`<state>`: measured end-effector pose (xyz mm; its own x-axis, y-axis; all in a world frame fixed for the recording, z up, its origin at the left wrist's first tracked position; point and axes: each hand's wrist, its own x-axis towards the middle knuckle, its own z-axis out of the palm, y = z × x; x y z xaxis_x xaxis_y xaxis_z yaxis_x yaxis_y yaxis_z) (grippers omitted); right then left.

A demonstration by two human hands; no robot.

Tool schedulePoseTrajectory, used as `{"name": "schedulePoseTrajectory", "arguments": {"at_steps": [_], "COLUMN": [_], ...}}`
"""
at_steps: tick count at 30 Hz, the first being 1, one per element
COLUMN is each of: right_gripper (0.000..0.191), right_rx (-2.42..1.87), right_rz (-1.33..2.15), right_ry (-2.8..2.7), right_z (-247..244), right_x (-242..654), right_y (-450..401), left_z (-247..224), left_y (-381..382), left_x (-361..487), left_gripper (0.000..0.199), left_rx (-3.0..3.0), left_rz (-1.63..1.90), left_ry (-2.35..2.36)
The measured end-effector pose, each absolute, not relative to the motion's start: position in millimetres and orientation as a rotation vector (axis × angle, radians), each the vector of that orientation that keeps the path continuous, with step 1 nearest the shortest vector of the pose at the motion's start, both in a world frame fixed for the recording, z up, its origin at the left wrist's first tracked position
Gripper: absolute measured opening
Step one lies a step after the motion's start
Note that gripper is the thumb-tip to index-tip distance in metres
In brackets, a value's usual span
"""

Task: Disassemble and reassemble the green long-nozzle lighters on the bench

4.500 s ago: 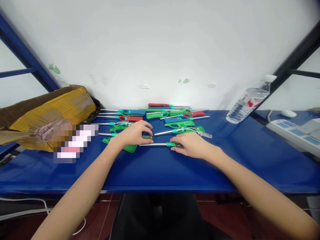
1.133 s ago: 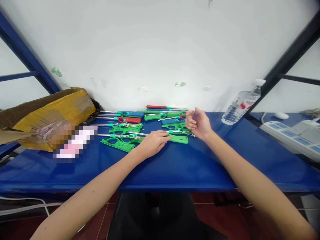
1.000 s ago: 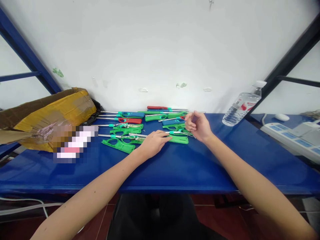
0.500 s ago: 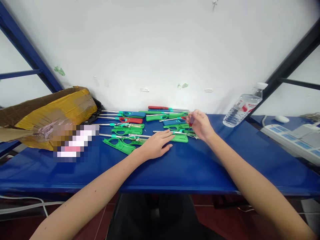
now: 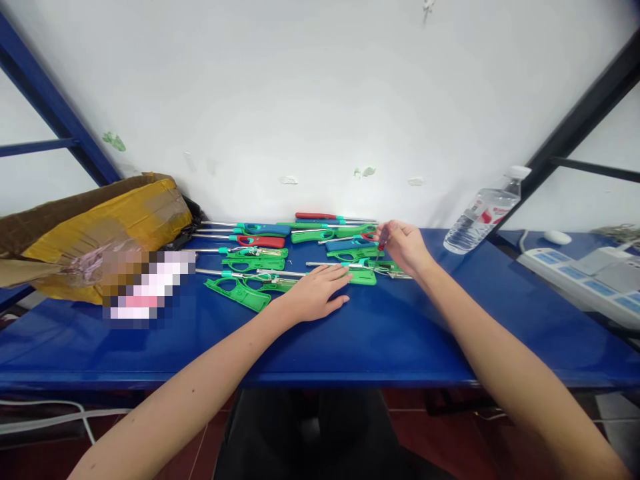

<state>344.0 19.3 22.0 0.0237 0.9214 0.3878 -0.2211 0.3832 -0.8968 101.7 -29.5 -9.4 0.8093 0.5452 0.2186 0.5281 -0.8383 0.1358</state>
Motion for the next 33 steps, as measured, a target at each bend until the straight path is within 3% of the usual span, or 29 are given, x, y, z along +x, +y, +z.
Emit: {"name": "schedulePoseTrajectory", "arguments": {"at_steps": [16, 22, 29, 33], "right_gripper": [0.043, 0.049, 0.03, 0.04], "right_rx": [-0.615, -0.585, -0.504, -0.587], "right_rz": [1.465, 1.49, 1.54, 1.434], "right_ry": [-1.111, -1.093, -1.041, -1.024], "right_z": [30, 32, 31, 27], "right_x": [326, 327, 335, 333], "right_y": [5, 3, 2, 5], "left_z": [-12, -13, -12, -12], "left_y": [-29, -29, -29, -29], "left_x": [102, 102, 102, 102], "left_gripper": [0.046, 0.046, 0.046, 0.048], "left_rx": [2.905, 2.901, 2.903, 2.893], "left_rz": [0.447, 0.446, 0.453, 0.434], "left_ry": [0.849, 0.856, 0.857, 0.857]}}
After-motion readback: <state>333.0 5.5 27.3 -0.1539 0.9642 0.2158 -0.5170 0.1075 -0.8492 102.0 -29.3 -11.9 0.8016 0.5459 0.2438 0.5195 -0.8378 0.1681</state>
